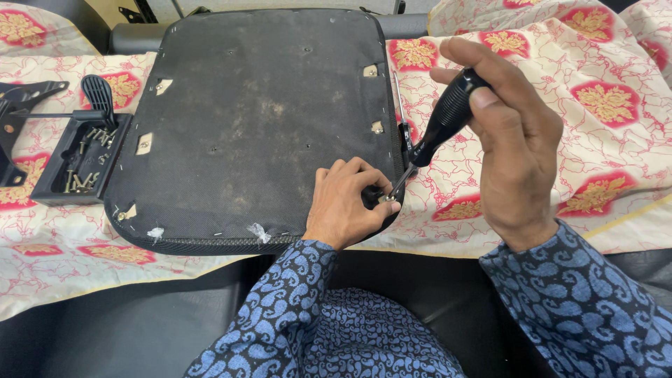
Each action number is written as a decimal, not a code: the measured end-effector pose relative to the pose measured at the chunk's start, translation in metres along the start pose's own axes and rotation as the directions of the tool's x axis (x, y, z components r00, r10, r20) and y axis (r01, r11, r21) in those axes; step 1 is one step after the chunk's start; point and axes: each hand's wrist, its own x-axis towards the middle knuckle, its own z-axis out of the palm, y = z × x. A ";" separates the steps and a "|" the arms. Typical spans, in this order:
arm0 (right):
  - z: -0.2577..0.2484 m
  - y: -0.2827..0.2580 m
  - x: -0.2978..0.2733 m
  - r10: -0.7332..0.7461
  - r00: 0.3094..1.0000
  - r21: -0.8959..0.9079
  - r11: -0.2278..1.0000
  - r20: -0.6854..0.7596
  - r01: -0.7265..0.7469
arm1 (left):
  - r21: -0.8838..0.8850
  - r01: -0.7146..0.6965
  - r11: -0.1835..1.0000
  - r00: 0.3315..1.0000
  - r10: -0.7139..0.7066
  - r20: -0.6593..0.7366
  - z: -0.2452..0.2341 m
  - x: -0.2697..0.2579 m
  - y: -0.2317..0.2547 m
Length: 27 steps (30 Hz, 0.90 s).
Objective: The person uses a screwdriver to fasten screws into the underside of a black chair seat. They then place a metal chair base with a gas lift onto the seat and align it for attachment.
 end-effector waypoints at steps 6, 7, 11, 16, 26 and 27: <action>-0.001 0.005 -0.004 0.018 0.999 -0.118 0.993 -0.044 -0.023 | -0.001 0.006 1.000 1.000 -0.006 -0.001 -0.001 0.000 0.002; -0.002 0.008 -0.005 -0.010 0.999 -0.160 0.987 -0.043 0.003 | -0.002 0.005 1.000 1.000 -0.005 -0.003 -0.001 0.000 0.002; -0.002 0.019 -0.004 -0.141 0.990 -0.190 0.972 0.002 0.139 | 0.007 0.013 1.000 1.000 -0.013 0.010 -0.001 0.000 0.003; 0.002 0.012 0.002 -0.134 0.991 -0.237 0.962 0.030 0.137 | 0.020 0.024 1.000 1.000 -0.024 0.013 -0.001 0.000 0.002; 0.005 0.009 0.004 -0.086 0.996 -0.121 0.989 0.018 0.088 | 0.018 0.017 1.000 1.000 -0.017 0.002 -0.001 0.000 0.002; 0.004 0.011 0.003 -0.124 0.992 -0.152 0.980 0.024 0.127 | 0.020 0.016 1.000 1.000 -0.016 0.002 -0.001 0.000 0.002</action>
